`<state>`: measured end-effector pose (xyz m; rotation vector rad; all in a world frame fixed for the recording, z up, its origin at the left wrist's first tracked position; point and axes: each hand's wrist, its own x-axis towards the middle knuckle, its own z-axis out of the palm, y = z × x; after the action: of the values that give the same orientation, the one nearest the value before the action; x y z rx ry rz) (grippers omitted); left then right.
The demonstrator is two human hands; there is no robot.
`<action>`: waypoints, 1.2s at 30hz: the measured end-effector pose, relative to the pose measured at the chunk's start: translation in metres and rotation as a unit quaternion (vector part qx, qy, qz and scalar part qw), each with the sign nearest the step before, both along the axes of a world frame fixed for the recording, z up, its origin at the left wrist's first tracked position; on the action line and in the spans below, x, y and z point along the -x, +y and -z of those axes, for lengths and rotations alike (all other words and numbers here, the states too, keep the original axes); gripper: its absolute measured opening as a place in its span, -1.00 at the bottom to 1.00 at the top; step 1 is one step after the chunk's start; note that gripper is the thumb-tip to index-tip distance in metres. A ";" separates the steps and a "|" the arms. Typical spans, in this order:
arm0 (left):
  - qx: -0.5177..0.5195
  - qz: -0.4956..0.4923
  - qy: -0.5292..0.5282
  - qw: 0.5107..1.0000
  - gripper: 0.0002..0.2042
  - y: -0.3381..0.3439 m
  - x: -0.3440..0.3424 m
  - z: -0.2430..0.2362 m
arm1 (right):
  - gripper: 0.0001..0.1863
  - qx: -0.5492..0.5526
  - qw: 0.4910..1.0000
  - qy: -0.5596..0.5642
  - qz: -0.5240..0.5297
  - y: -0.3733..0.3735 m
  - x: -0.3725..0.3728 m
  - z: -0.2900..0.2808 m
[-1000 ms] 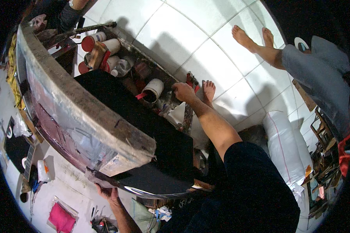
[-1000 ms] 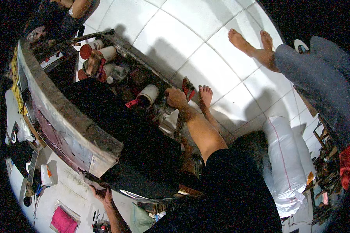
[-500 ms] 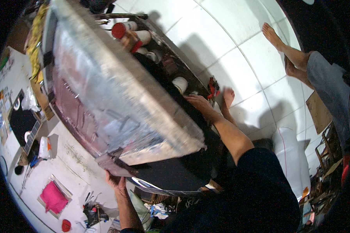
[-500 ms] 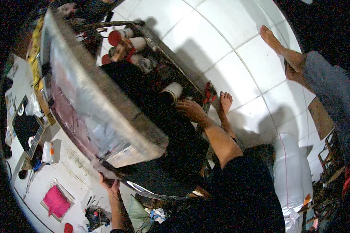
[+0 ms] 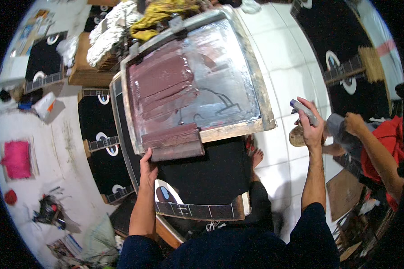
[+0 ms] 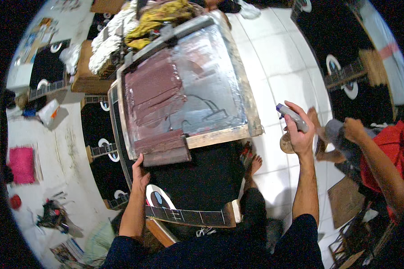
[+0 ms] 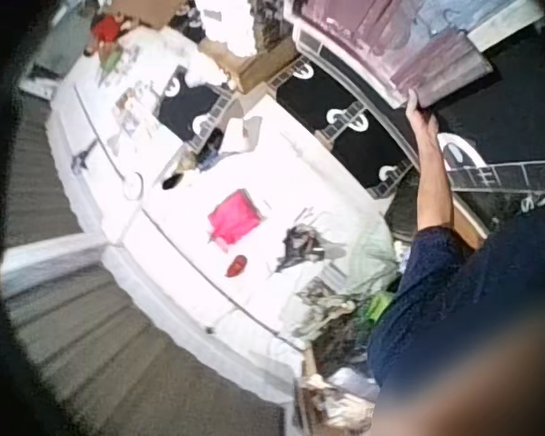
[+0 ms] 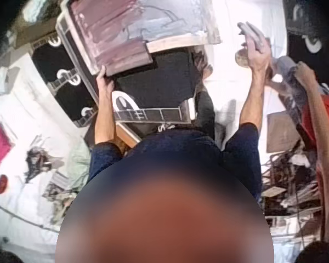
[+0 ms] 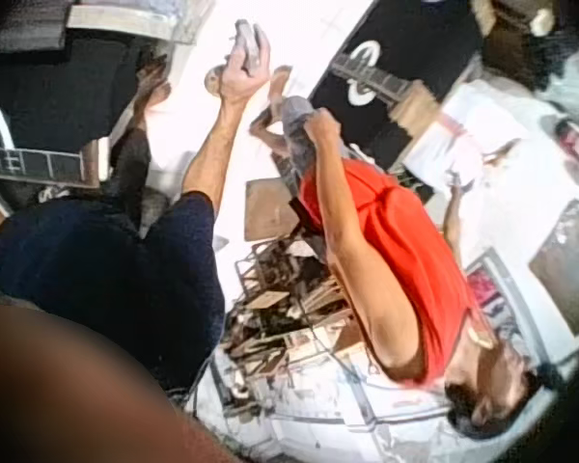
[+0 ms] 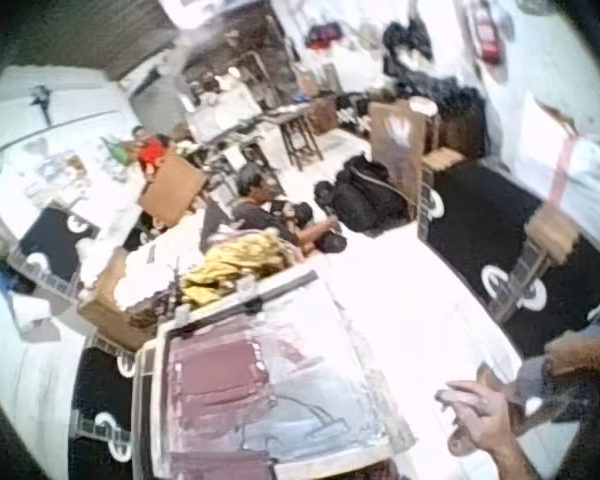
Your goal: The person performs screen printing on black t-shirts using a squeegee and a screen frame. They repeatedly align the screen, pull the squeegee across to transfer ink, and lift the screen to reveal the printed design.
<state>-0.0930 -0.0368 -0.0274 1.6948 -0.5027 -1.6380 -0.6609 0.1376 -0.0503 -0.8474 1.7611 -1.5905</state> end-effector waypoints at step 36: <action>0.080 -0.015 -0.020 0.996 -0.44 0.005 0.017 -0.004 | -0.69 0.140 0.959 0.217 -0.116 -0.179 -0.165 -0.139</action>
<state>-0.1096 -0.0317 -0.0234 1.6123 -0.6093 -1.5041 -0.4958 -0.0416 0.0891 -1.5813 1.6534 -1.6018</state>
